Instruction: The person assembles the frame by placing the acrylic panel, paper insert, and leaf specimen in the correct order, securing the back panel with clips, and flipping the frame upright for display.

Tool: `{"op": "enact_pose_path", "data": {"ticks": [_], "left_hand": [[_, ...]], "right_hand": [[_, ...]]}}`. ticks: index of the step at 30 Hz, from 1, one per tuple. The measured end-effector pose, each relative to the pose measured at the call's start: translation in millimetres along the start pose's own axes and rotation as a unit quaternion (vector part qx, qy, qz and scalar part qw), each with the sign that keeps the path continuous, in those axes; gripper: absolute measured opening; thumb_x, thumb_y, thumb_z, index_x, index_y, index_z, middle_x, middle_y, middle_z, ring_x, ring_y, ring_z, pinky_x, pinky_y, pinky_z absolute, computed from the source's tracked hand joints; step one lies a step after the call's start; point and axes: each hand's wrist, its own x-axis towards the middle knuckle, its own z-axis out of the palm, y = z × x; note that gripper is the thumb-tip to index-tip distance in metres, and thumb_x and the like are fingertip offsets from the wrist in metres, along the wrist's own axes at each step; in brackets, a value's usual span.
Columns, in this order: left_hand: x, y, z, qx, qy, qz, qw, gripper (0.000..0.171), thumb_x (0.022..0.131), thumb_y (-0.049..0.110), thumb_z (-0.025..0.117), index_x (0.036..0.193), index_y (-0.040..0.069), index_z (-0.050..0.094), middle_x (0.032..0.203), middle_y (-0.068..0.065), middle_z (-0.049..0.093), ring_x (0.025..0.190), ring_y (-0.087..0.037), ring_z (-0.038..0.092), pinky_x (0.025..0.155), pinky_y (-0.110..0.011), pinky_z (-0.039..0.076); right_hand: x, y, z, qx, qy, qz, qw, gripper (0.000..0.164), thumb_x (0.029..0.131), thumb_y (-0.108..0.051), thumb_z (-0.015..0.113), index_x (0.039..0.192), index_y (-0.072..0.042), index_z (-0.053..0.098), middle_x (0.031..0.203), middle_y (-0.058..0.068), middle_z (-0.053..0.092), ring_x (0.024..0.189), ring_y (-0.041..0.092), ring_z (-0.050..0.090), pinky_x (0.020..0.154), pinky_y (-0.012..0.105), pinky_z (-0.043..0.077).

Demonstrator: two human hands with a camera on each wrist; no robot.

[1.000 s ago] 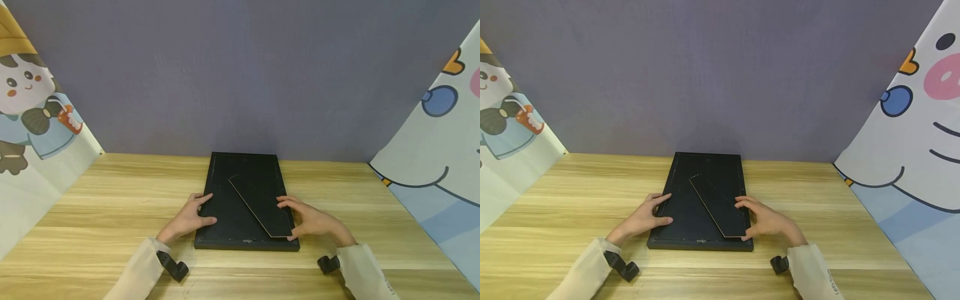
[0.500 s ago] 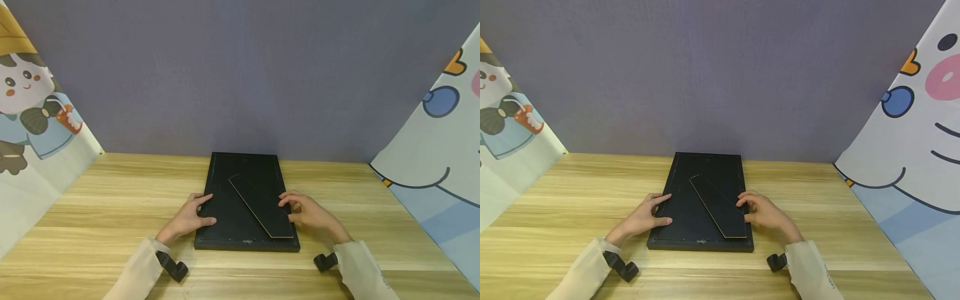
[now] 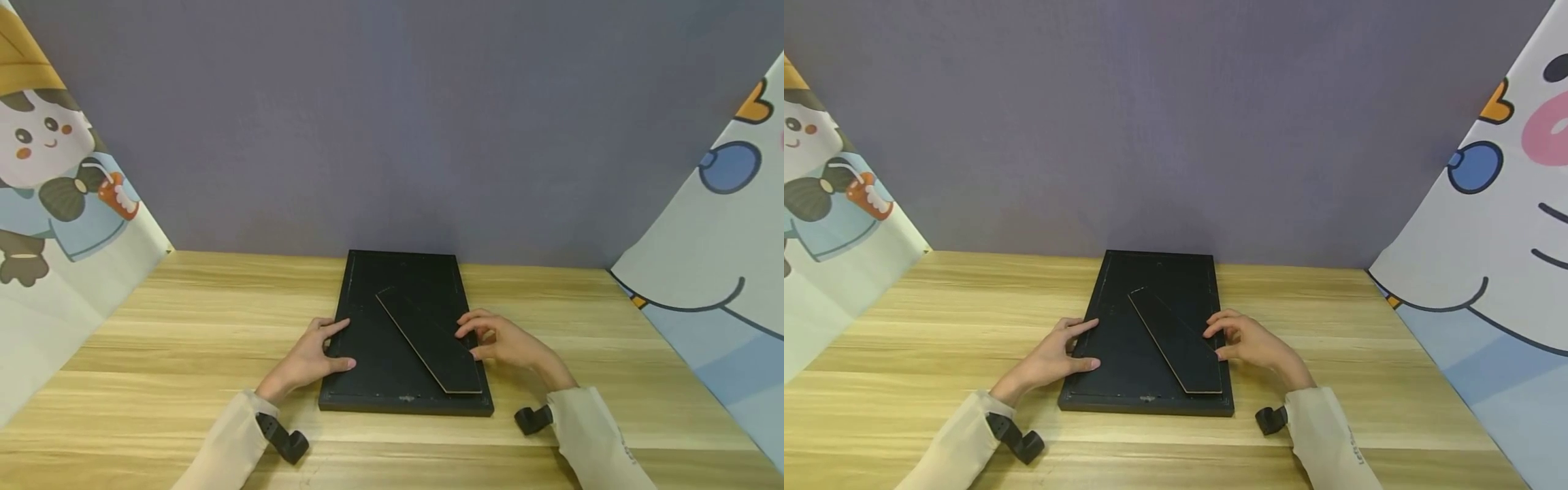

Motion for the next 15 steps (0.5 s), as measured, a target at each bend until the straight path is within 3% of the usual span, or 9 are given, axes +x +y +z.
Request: {"op": "enact_pose_path", "data": {"ticks": [15], "left_hand": [[-0.8, 0.4, 1.6, 0.031, 0.014, 0.009, 0.9994, 0.078, 0.077, 0.021, 0.079, 0.143, 0.004, 0.041, 0.137, -0.026, 0.034, 0.101, -0.028, 0.046, 0.089, -0.043, 0.045]], "right_hand": [[2.6, -5.4, 2.8, -0.004, 0.003, 0.021, 1.0, 0.016, 0.084, 0.001, 0.067, 0.097, -0.008, 0.062, 0.135, 0.024, 0.039, 0.096, 0.025, 0.044, 0.083, 0.04, 0.045]]}}
